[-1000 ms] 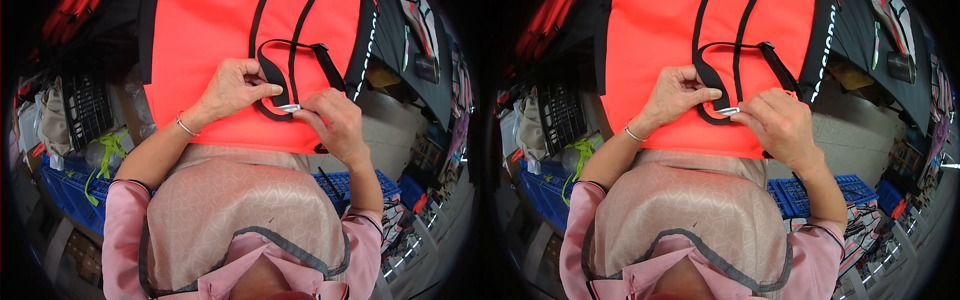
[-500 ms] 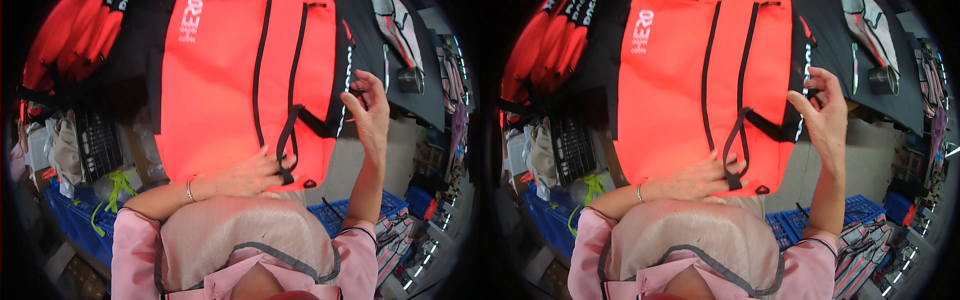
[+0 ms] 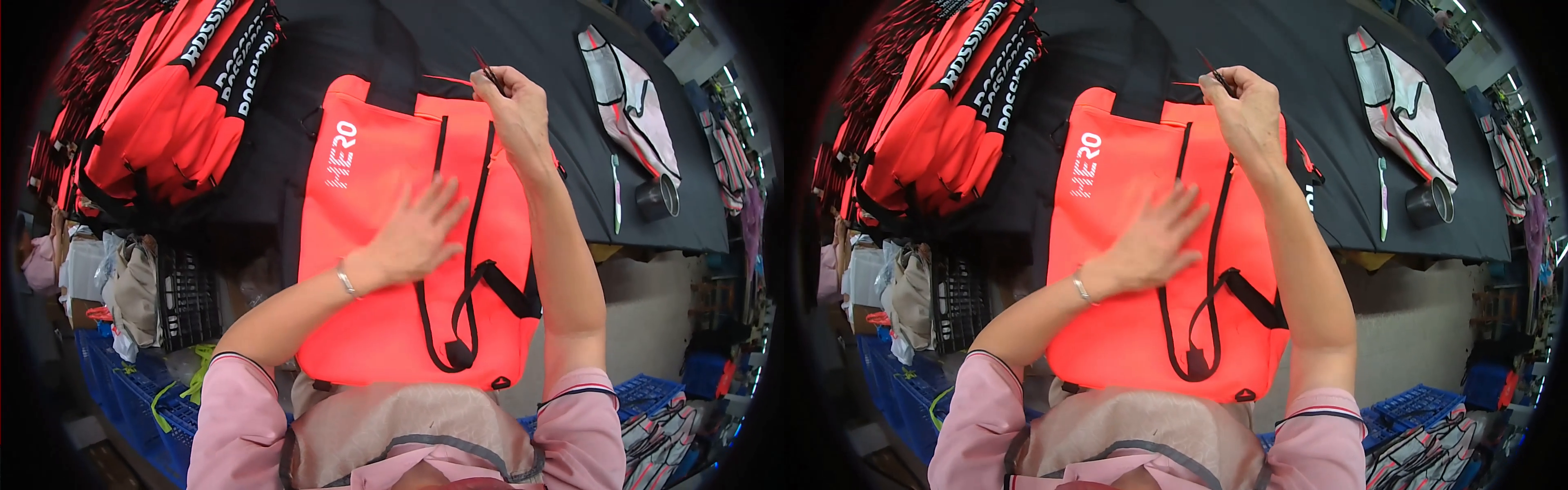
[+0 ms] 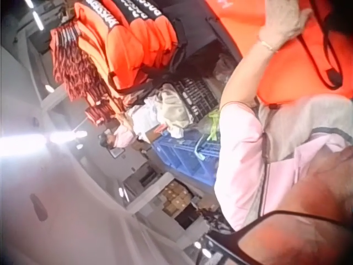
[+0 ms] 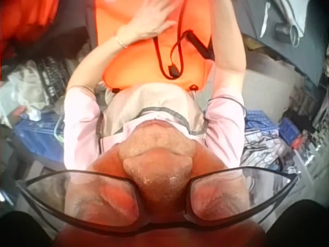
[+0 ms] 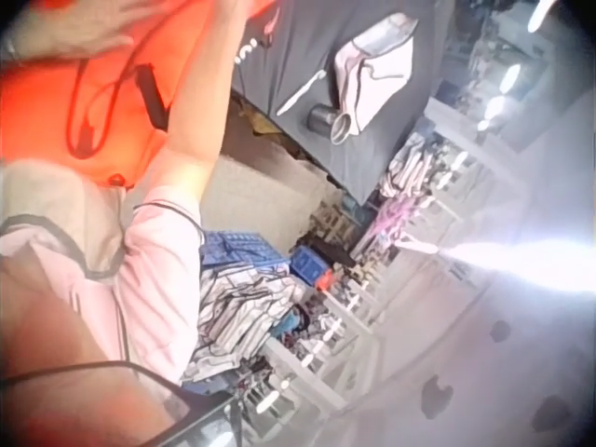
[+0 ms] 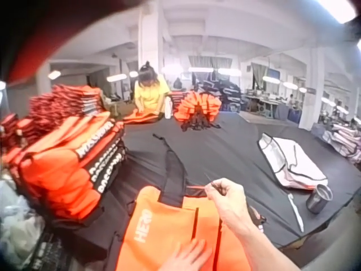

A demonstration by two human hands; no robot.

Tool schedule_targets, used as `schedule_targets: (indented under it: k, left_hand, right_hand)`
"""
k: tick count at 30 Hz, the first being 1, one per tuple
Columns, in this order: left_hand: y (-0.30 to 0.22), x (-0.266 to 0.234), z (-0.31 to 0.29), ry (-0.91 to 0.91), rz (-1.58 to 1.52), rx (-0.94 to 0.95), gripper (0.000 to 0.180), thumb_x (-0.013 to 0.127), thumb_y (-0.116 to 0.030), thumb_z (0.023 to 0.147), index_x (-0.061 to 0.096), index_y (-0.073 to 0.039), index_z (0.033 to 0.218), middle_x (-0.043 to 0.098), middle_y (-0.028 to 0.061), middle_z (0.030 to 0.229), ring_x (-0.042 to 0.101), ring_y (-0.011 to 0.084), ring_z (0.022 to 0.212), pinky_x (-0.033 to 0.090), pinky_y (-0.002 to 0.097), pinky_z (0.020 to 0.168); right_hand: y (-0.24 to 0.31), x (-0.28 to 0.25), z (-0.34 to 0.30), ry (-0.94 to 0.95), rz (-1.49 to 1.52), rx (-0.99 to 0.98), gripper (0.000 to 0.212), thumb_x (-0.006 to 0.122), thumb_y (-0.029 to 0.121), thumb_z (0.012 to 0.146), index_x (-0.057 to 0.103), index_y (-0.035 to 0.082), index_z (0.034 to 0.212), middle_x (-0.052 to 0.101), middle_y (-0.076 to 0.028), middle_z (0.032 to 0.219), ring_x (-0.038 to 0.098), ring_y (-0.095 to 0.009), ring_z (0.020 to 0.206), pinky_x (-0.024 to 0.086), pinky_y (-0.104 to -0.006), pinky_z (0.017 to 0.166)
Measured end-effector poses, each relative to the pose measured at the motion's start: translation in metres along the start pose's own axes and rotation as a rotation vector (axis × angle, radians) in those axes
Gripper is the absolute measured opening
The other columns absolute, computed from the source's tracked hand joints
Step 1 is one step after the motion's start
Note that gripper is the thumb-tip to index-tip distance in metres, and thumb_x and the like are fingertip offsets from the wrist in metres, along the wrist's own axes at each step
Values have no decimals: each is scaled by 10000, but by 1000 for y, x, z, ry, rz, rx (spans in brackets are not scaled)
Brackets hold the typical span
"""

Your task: Inspecting backpacks, trimming loose threads with nippers, and cleaning surfaces with a brush.

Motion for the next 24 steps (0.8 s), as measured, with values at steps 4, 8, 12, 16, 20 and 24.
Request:
schedule_targets:
  k: [4,8,12,16,20,24]
  left_hand:
    - [-14,14,-8,102,-165,-25,410,690,-268,879,643,-24,1206,660,162,1200,624,312,1151,498,393,981]
    - [55,9,8,19,-527,-171,396,702,-264,867,624,-45,1188,650,131,1216,626,309,1115,499,413,964]
    - [118,-8,24,30,275,-143,469,736,-261,812,593,-78,1219,581,120,1298,515,314,1238,305,507,1124]
    - [127,10,-1,166,-29,-76,373,748,-238,792,605,-75,1097,606,98,1094,542,283,1187,296,514,1135]
    - [127,9,-6,43,-113,-144,232,758,-148,757,624,-74,931,621,91,949,600,269,1062,350,467,1112]
    - [127,8,-2,13,-130,-140,198,763,-105,734,619,-75,866,622,83,904,616,266,1020,378,453,1090]
  right_hand:
    - [-51,17,31,-53,20,-18,205,678,190,886,694,-14,877,657,-15,713,571,-65,665,454,-243,642]
    - [-108,22,26,-36,-148,79,223,700,228,870,700,5,862,662,-13,715,581,-85,677,454,-279,656]
    - [-119,5,13,-131,-70,260,224,709,248,869,701,27,832,658,-2,713,569,-86,678,443,-281,658]
    - [-128,3,9,-119,-60,281,241,705,259,876,695,30,801,648,0,696,534,-87,645,435,-279,638]
    - [-116,10,9,-100,-123,321,284,682,282,886,694,13,797,654,-17,686,542,-98,636,437,-287,634]
    - [-112,18,38,61,-196,247,354,635,330,898,706,-11,833,682,-55,705,599,-129,676,462,-307,670]
Point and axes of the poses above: each hand's wrist, its own z-axis towards the middle knuckle, its own x-axis out of the palm, y = z × x, the point moved 5 cm from there along z, towards the middle knuckle
